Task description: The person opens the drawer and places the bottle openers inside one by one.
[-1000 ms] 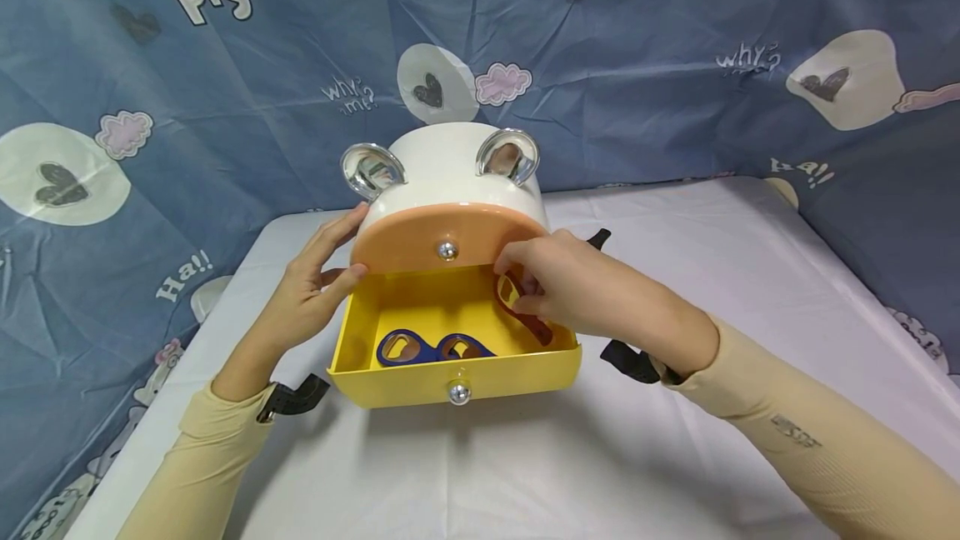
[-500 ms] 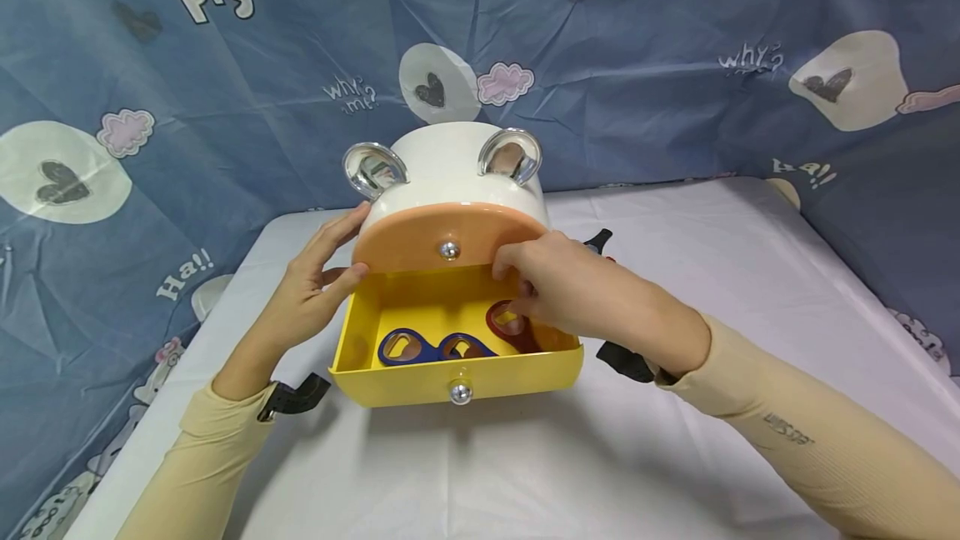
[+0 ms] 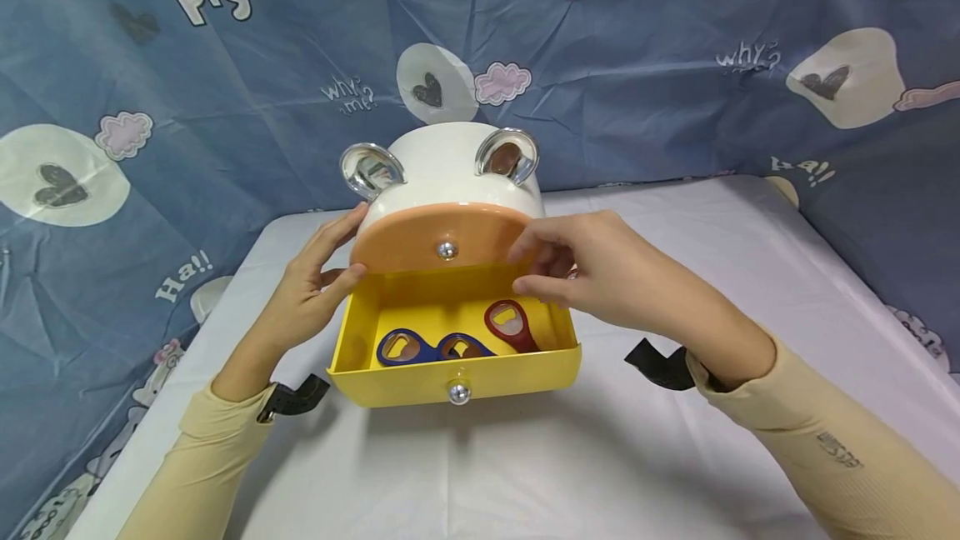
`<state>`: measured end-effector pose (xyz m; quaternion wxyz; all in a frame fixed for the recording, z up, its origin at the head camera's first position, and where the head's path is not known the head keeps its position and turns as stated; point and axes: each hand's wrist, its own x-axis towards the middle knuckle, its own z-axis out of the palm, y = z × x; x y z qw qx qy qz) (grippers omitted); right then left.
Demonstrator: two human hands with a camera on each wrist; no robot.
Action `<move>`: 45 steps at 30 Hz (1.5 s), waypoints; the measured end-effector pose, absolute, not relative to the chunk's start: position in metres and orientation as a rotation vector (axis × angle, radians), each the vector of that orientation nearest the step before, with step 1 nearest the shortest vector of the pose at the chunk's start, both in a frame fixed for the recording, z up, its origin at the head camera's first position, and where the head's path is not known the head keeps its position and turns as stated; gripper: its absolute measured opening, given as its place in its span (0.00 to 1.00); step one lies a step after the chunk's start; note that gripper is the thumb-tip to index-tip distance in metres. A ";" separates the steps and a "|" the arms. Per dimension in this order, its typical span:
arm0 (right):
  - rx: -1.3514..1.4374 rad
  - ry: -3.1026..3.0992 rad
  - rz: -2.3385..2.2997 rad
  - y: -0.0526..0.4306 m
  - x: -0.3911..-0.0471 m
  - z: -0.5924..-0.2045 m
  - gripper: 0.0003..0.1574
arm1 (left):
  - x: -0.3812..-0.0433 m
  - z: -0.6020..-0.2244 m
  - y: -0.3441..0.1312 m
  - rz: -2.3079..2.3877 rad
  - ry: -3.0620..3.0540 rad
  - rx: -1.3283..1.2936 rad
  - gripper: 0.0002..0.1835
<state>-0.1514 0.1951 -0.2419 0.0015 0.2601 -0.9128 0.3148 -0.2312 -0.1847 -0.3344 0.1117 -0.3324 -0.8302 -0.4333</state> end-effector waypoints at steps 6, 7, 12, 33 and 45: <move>0.840 -2.777 1.061 0.205 -0.137 -0.248 0.06 | -0.233 -0.335 -0.185 -1.266 -2.434 -0.980 0.38; 0.863 -2.754 1.068 0.206 -0.134 -0.250 0.06 | -0.233 -0.335 -0.185 -1.265 -2.434 -0.980 0.38; 0.964 -2.720 1.104 0.206 -0.116 -0.261 0.08 | -0.233 -0.335 -0.185 -1.273 -2.432 -0.979 0.38; 1.270 -2.935 1.711 0.172 -0.091 -0.309 0.36 | -0.232 -0.334 -0.184 -1.302 -2.413 -0.989 0.38; 1.273 -2.939 1.699 0.164 -0.099 -0.317 0.34 | -0.231 -0.335 -0.185 -1.306 -2.410 -0.997 0.36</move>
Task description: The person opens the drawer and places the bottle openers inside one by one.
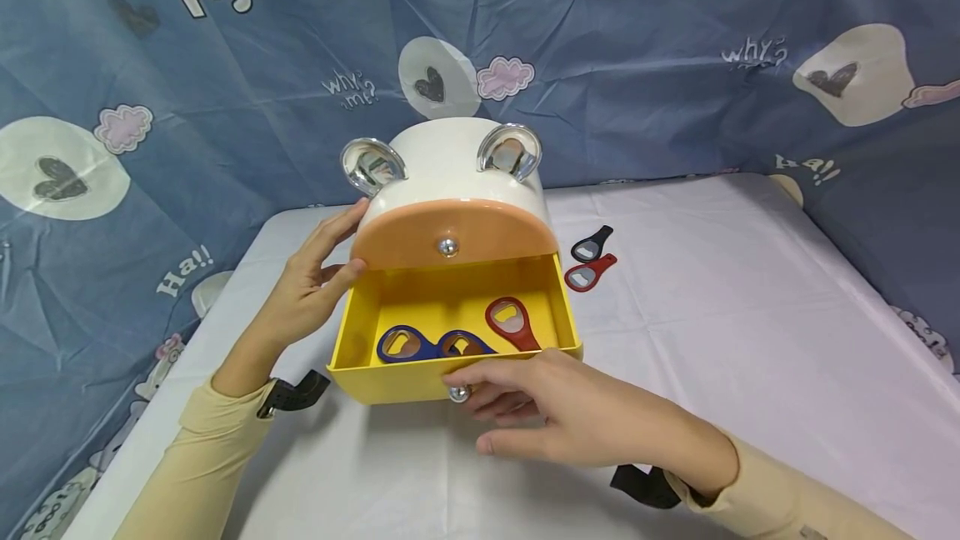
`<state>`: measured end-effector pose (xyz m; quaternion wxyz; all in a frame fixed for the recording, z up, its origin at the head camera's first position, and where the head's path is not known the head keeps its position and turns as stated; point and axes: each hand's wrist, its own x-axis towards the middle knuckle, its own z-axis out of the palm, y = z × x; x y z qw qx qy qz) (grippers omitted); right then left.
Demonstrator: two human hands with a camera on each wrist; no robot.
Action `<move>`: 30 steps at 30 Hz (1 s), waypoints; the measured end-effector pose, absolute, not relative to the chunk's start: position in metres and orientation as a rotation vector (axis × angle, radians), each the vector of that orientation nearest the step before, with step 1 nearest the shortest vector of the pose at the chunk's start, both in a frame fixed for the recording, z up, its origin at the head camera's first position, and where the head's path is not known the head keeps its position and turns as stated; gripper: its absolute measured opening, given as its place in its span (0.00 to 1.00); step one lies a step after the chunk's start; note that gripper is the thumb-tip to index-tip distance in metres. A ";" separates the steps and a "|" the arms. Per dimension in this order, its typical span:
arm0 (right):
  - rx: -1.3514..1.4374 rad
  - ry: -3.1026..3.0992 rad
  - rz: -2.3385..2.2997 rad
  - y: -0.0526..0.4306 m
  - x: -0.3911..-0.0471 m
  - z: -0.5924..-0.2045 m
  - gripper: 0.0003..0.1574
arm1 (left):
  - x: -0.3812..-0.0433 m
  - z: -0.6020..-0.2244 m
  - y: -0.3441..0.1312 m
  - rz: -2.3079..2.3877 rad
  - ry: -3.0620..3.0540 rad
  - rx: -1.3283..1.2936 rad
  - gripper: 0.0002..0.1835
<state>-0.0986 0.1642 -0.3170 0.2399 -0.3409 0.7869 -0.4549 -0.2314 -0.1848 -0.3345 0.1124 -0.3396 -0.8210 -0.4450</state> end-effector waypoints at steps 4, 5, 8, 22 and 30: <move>-0.919 2.162 -1.229 0.165 -0.102 -0.315 0.32 | -0.231 -0.334 -0.185 -1.296 -2.413 -0.984 0.33; -0.921 2.166 -1.228 0.166 -0.103 -0.315 0.32 | -0.231 -0.334 -0.185 -1.293 -2.415 -0.979 0.33; -0.935 2.174 -1.234 0.166 -0.105 -0.315 0.31 | -0.231 -0.334 -0.186 -1.285 -2.418 -0.971 0.31; -1.014 2.288 -1.247 0.159 -0.134 -0.321 0.34 | -0.232 -0.334 -0.186 -1.260 -2.392 -1.005 0.28; -1.052 2.337 -1.250 0.156 -0.163 -0.323 0.37 | -0.232 -0.334 -0.187 -1.326 -2.383 -1.027 0.29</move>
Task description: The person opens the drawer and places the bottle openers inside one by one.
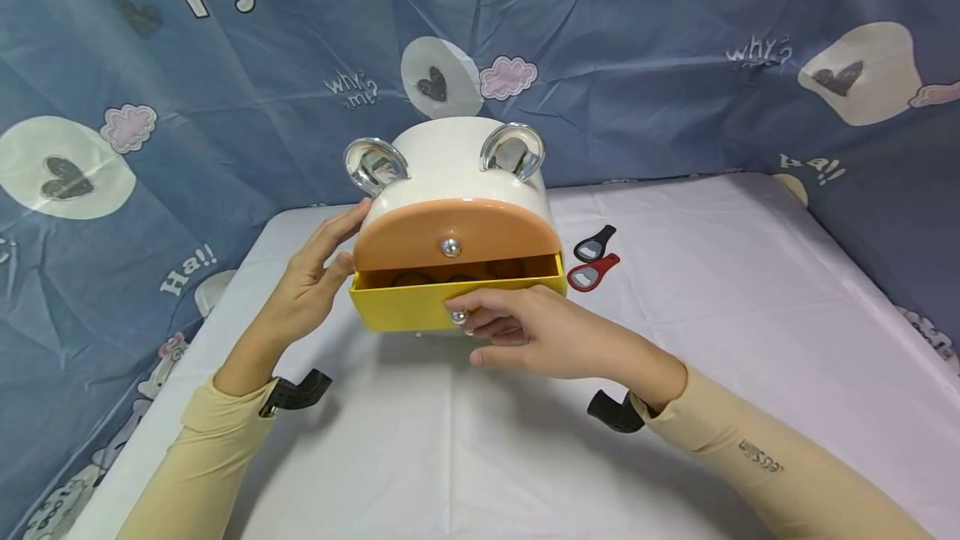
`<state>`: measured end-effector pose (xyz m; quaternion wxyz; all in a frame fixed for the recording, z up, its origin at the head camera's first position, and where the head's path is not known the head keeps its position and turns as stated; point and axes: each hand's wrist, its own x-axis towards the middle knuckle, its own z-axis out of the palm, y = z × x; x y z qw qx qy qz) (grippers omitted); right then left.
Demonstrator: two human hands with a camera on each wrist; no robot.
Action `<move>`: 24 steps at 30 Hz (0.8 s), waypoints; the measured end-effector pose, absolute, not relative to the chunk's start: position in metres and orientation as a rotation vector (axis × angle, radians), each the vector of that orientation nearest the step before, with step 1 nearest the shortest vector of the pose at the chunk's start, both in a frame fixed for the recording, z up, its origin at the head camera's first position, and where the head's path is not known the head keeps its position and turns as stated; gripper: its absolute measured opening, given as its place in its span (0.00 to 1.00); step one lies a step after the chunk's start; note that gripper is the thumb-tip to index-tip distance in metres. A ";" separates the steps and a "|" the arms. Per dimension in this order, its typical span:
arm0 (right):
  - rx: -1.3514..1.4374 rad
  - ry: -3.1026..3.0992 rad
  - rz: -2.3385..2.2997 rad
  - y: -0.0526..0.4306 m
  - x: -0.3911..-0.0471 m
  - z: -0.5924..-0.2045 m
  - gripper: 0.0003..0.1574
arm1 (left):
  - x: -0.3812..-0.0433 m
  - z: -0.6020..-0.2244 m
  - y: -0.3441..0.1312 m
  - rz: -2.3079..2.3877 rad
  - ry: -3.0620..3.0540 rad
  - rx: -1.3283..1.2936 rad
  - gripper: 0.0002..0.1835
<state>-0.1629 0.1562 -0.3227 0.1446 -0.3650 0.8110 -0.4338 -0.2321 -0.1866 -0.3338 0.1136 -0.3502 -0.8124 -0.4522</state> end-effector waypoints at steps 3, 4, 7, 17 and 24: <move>-1.055 2.320 -1.265 0.157 -0.172 -0.322 0.37 | -0.232 -0.334 -0.187 -1.336 -2.390 -1.028 0.31; -1.052 2.314 -1.274 0.157 -0.174 -0.322 0.37 | -0.232 -0.333 -0.187 -1.344 -2.393 -1.026 0.31; -1.034 2.298 -1.299 0.157 -0.182 -0.322 0.37 | -0.231 -0.333 -0.186 -1.361 -2.396 -1.022 0.35; -0.989 2.264 -1.345 0.156 -0.191 -0.321 0.38 | -0.232 -0.333 -0.186 -1.341 -2.420 -1.005 0.49; -0.980 2.263 -1.350 0.156 -0.188 -0.322 0.37 | -0.232 -0.334 -0.184 -1.344 -2.417 -0.987 0.49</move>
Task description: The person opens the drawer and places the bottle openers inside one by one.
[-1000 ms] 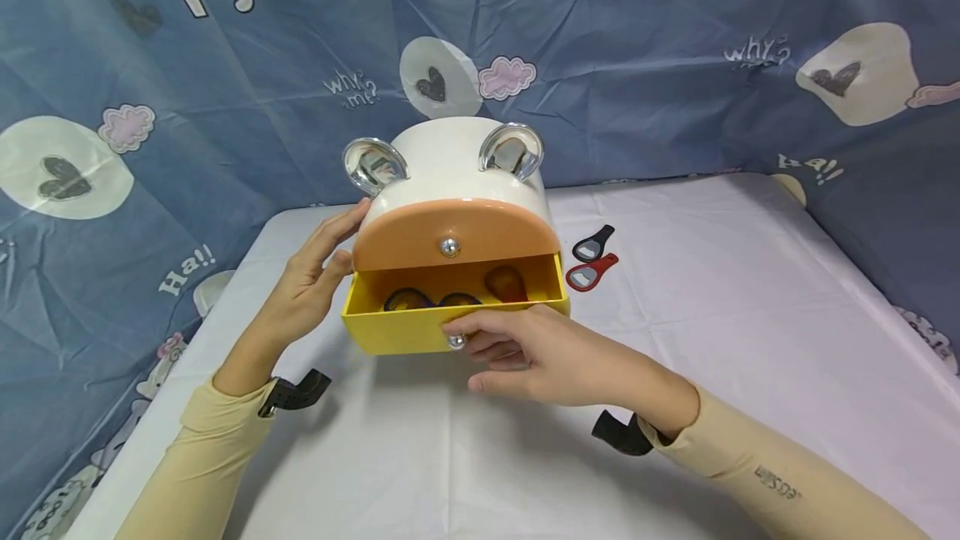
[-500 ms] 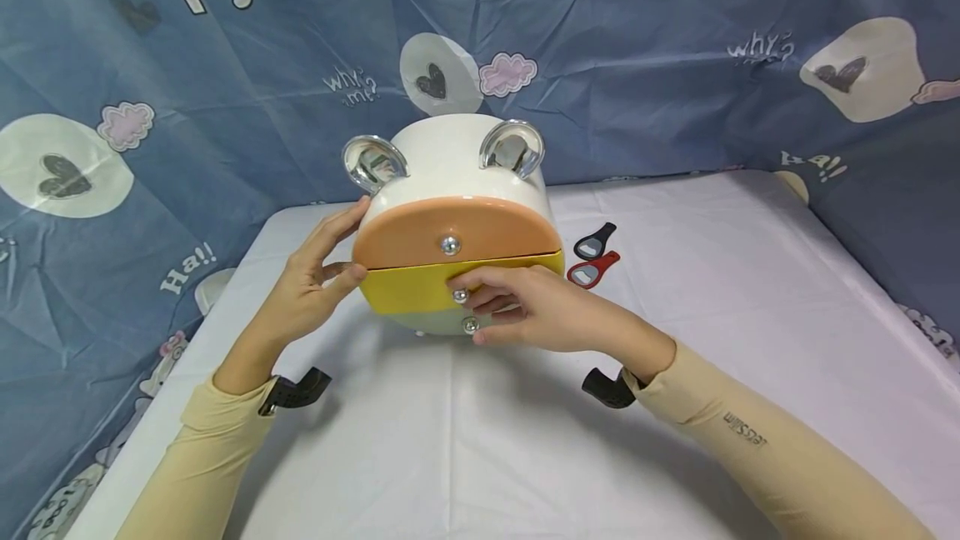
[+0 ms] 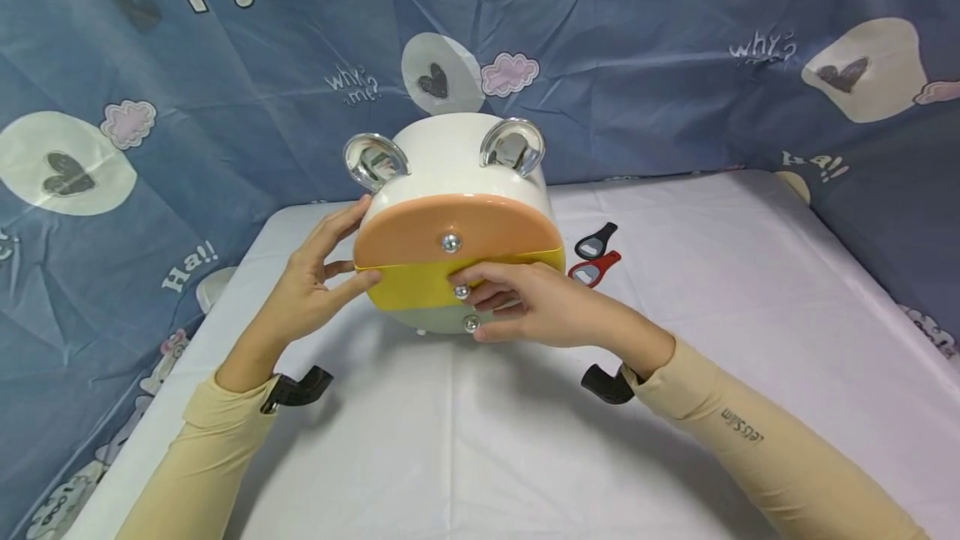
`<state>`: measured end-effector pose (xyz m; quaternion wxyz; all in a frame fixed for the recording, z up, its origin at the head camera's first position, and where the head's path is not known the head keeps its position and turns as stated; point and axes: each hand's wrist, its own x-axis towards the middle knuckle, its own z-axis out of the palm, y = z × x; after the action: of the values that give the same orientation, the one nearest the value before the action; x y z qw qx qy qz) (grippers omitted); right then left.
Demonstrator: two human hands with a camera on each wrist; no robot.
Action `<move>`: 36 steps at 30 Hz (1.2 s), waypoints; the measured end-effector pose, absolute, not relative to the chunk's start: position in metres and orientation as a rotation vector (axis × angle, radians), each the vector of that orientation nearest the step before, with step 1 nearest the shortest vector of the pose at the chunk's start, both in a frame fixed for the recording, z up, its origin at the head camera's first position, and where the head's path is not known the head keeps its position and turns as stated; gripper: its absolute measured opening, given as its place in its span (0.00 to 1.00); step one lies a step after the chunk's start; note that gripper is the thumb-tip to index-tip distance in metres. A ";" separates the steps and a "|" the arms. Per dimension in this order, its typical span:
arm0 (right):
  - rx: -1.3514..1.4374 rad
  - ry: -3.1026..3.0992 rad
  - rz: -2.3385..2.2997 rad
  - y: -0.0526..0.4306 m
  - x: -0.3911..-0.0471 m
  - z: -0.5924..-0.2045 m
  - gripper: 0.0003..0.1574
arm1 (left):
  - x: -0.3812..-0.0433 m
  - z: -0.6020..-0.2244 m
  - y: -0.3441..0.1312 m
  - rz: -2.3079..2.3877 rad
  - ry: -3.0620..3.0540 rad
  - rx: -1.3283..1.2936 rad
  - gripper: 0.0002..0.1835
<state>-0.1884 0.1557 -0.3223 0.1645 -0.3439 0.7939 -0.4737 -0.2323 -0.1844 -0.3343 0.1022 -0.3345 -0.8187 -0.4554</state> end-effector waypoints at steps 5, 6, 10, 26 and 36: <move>-0.995 2.289 -1.324 0.156 -0.185 -0.326 0.38 | -0.232 -0.335 -0.185 -1.332 -2.395 -1.003 0.46; -1.004 2.293 -1.321 0.157 -0.185 -0.327 0.38 | -0.233 -0.335 -0.185 -1.328 -2.390 -1.006 0.46; -1.059 2.286 -1.320 0.159 -0.183 -0.333 0.38 | -0.233 -0.336 -0.185 -1.329 -2.369 -1.010 0.43; -1.025 2.209 -1.229 0.158 -0.189 -0.364 0.33 | -0.235 -0.338 -0.186 -1.291 -2.373 -1.028 0.44; -0.969 2.207 -1.240 0.157 -0.192 -0.373 0.36 | -0.236 -0.337 -0.186 -1.272 -2.374 -1.024 0.44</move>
<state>-0.1917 0.1568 -0.3726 0.2136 -0.3493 0.7954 -0.4469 -0.2355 -0.1862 -0.3374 0.1296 -0.3524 -0.8170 -0.4376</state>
